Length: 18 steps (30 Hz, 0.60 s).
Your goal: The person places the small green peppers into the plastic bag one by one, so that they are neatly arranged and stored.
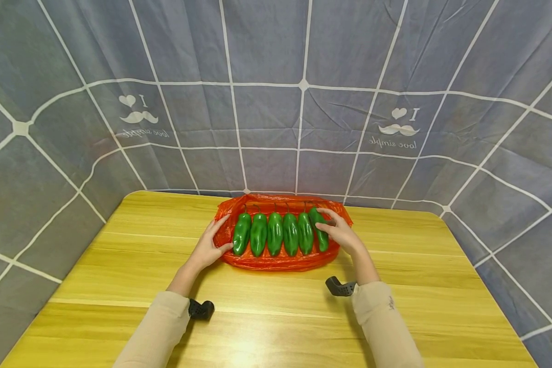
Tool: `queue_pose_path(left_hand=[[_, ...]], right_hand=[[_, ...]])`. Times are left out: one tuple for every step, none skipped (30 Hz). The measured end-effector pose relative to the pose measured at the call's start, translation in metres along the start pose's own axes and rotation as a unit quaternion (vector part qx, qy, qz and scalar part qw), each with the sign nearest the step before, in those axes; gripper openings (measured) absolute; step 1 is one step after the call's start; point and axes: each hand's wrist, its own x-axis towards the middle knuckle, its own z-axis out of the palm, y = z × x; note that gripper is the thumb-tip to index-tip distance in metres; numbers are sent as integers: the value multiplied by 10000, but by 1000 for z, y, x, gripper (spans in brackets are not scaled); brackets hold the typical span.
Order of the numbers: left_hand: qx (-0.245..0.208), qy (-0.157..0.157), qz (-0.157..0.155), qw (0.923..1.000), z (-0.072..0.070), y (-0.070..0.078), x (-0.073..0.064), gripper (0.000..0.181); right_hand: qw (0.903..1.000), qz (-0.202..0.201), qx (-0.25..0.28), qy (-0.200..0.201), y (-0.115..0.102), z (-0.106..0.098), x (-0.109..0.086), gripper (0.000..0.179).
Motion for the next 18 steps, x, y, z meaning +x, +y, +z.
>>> queue_pose_path(left_hand=[[-6,6,2,10000,0,0,0,74],[-3,6,2,10000,0,0,0,74],[2,7,1,10000,0,0,0,74],[4,6,2,10000,0,0,0,75],[2,7,4,10000,0,0,0,75],[4,2,6,10000,0,0,0,75],[24,-2,9,10000,-1,0,0,75],[30,-4,5,10000,-1,0,0,75],[38,-4,5,10000,0,0,0,75],[45,-6,7,10000,0,-1,0,74],[58,-10,4,10000,0,-1,0,74],[70,-16,2,10000,0,-1,1,74],[71,-17,-6,10000,0,-1,0,74],[65,-21,-14,10000,0,-1,0,74],[65,-26,-17,10000,0,-1,0,74],[65,-31,-21,10000,0,-1,0,74],[61,-31,-27,10000,0,-1,0,74],[54,-31,-33,10000,0,-1,0,75]], right_hand=[[10000,27,40,12,1,0,1,50],[9999,77,96,7,-2,0,0,50],[9999,112,129,13,-2,0,1,51],[9997,157,161,26,-1,0,1,51],[9997,177,180,25,-1,1,2,51],[9996,206,184,48,0,1,3,51],[9995,231,181,76,0,1,4,51],[9995,264,159,98,0,2,4,52],[9995,262,114,147,4,2,8,51],[9994,267,81,186,4,3,9,51],[9994,254,52,217,4,3,10,51],[9994,238,28,239,5,4,11,51],[9994,221,-4,274,5,4,12,51],[9994,197,-12,301,6,5,13,51],[9993,170,-44,321,8,6,14,51],[9993,141,-72,334,9,6,15,51],[9993,114,-95,349,10,7,15,51],[9992,103,-110,377,11,8,16,51]])
